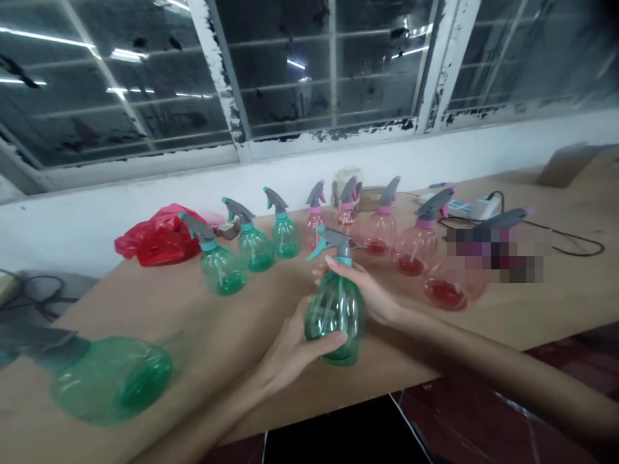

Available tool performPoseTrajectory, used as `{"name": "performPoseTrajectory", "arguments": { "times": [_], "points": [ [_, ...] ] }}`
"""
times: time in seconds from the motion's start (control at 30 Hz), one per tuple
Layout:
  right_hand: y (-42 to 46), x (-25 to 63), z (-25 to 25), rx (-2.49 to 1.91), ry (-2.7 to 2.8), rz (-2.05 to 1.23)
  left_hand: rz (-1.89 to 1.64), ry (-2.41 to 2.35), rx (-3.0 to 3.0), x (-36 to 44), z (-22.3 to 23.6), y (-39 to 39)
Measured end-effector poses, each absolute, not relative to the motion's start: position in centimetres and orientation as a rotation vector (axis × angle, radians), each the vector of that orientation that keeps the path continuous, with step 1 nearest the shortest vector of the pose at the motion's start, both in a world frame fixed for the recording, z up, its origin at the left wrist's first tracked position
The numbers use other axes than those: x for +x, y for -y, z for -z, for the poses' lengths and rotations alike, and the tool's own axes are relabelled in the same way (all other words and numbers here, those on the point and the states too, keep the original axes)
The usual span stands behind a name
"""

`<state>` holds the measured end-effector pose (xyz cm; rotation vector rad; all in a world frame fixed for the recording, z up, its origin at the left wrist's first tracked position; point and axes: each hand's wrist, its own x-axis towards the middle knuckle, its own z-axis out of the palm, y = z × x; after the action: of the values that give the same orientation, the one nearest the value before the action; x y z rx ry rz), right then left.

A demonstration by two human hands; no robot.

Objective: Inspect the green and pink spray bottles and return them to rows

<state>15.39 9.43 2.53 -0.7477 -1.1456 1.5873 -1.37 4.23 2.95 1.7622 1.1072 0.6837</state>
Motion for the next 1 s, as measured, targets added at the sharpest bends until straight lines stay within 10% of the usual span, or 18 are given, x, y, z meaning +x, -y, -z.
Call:
{"name": "performPoseTrajectory", "arguments": {
  "times": [1.0],
  "points": [
    [-14.5,17.1,2.1,-0.558,0.49,-2.229,-0.408,-1.667,2.753,-3.5,2.5,-10.2]
  ]
}}
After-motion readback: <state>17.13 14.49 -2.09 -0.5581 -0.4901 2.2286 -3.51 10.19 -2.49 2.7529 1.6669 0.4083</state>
